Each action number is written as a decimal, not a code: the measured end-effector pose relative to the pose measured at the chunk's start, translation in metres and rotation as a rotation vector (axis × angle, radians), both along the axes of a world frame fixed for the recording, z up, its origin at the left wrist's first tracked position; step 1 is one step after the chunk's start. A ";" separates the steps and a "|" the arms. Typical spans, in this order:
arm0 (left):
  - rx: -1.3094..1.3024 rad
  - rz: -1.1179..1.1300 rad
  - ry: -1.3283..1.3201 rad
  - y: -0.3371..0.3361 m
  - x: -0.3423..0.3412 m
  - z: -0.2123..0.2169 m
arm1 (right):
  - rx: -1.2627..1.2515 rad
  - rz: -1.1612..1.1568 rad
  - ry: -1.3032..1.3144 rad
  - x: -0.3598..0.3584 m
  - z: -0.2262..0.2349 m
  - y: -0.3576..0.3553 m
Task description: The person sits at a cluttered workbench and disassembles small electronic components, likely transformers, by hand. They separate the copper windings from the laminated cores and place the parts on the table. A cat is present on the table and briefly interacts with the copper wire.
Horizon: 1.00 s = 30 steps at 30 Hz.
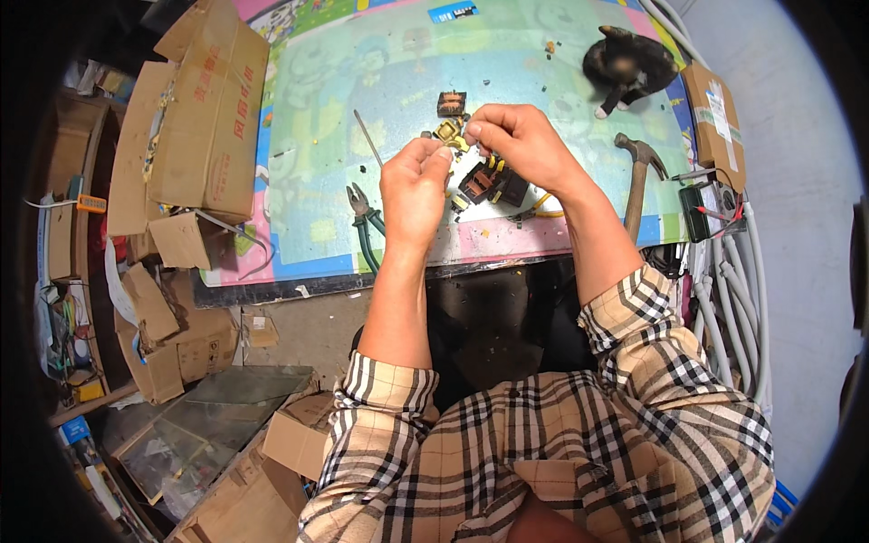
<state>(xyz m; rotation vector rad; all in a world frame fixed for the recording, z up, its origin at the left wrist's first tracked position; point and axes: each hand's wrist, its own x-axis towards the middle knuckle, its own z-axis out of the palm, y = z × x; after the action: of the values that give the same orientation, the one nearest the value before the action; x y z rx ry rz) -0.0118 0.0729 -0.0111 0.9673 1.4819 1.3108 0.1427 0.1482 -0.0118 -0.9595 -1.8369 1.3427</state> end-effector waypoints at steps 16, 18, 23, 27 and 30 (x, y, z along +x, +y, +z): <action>0.012 0.001 -0.073 -0.001 0.003 0.001 | 0.052 0.241 -0.334 0.009 0.004 -0.004; -0.007 -0.030 -0.047 -0.001 0.002 0.003 | 0.193 -0.178 -0.431 0.005 -0.003 0.003; -0.005 0.034 -0.036 0.000 -0.002 -0.002 | -0.078 0.153 0.070 0.016 0.019 -0.002; 0.002 0.002 -0.172 -0.002 -0.009 0.007 | -0.049 0.296 -0.465 0.023 0.014 -0.001; 0.010 -0.050 -0.140 -0.005 -0.005 0.009 | 0.163 -0.087 -0.622 0.019 0.008 -0.001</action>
<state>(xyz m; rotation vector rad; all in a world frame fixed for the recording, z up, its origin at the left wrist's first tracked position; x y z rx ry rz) -0.0166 0.0683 -0.0025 0.8942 1.3383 1.3235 0.1621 0.1477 -0.0040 -1.4602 -2.2761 0.8741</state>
